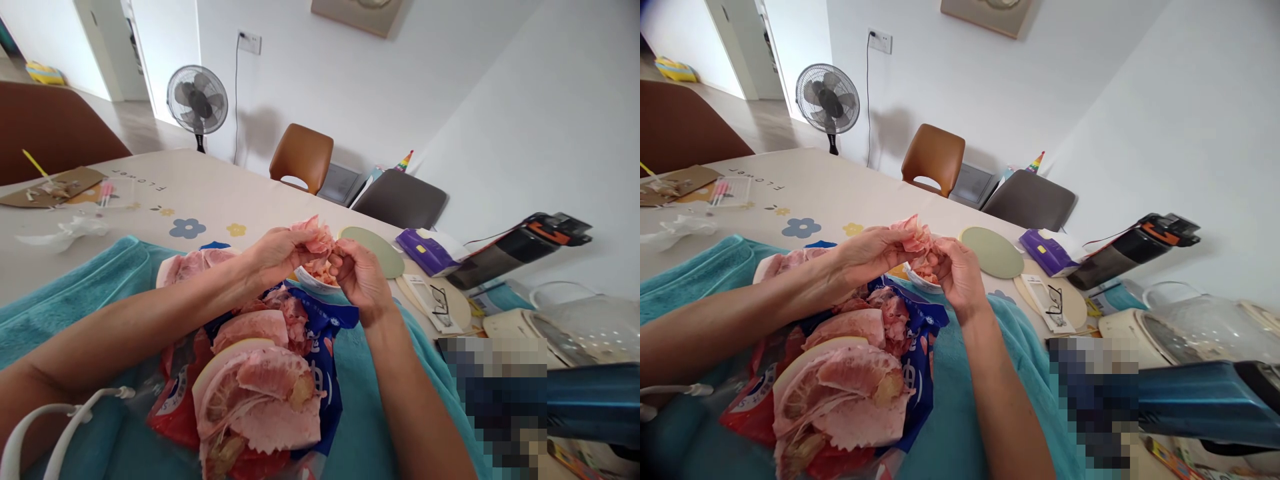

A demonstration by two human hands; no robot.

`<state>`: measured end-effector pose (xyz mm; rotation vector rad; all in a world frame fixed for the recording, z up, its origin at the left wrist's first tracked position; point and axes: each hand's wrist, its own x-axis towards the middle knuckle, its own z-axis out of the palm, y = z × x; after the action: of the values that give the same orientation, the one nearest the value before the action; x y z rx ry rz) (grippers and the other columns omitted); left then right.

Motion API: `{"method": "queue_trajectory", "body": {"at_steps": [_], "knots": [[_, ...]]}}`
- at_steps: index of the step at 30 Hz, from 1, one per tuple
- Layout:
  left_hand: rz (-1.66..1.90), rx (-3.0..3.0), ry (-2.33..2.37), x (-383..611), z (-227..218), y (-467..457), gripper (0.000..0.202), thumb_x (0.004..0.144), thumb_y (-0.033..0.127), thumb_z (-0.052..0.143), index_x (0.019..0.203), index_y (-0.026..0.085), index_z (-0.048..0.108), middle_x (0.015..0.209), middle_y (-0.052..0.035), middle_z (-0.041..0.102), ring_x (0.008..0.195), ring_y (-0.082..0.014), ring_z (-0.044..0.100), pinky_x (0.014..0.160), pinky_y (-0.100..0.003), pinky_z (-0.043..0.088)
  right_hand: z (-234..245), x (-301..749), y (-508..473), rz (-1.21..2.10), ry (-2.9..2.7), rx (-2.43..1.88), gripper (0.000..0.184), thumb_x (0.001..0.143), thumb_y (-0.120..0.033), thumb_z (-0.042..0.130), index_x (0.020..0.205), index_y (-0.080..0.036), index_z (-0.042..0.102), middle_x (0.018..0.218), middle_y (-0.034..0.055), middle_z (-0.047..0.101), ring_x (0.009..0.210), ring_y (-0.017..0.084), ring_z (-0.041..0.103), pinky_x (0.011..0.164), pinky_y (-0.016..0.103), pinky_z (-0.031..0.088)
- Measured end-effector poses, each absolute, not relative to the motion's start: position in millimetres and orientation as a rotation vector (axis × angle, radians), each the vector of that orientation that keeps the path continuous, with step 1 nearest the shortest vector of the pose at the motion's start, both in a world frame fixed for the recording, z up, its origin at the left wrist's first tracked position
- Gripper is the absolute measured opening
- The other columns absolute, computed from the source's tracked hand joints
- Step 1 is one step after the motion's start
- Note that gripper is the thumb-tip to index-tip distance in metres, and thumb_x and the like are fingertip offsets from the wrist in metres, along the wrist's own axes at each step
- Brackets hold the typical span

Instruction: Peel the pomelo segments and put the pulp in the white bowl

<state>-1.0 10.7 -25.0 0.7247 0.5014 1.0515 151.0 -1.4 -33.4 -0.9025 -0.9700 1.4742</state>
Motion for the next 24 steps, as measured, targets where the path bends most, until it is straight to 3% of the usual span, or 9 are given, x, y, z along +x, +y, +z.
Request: {"method": "queue_trajectory", "body": {"at_steps": [10,19,24], "knots": [[1.135,0.629,0.639,3,-14,-3,0.017,0.082,0.002,0.057,0.070,0.006,0.068,0.069,-0.0059,0.066,0.063,-0.0099,0.062,0.072,-0.023,0.053,-39,149,-1,0.951,-1.085,-1.125,0.010,0.067,-0.024,0.069,0.067,-0.017,0.062,0.051,-0.0052,0.059,0.043,0.009,0.053,0.046,0.024,0.051],[1.119,0.672,0.637,3,-17,-2,0.018,0.083,0.004,0.058,0.068,0.008,0.067,0.065,-0.0042,0.063,0.062,-0.0102,0.059,0.072,-0.025,0.054,-38,155,5,0.987,-0.816,-1.103,0.010,0.063,-0.020,0.069,0.060,-0.016,0.060,0.048,-0.0039,0.055,0.044,0.009,0.051,0.041,0.022,0.046],[1.130,0.760,0.555,-6,-16,8,0.018,0.084,0.008,0.059,0.066,0.010,0.062,0.067,-0.0028,0.058,0.065,-0.0097,0.056,0.073,-0.025,0.051,-33,165,5,1.154,-0.804,-1.007,0.016,0.062,-0.019,0.075,0.062,-0.015,0.060,0.058,-0.0036,0.056,0.050,0.006,0.050,0.040,0.017,0.042]]}}
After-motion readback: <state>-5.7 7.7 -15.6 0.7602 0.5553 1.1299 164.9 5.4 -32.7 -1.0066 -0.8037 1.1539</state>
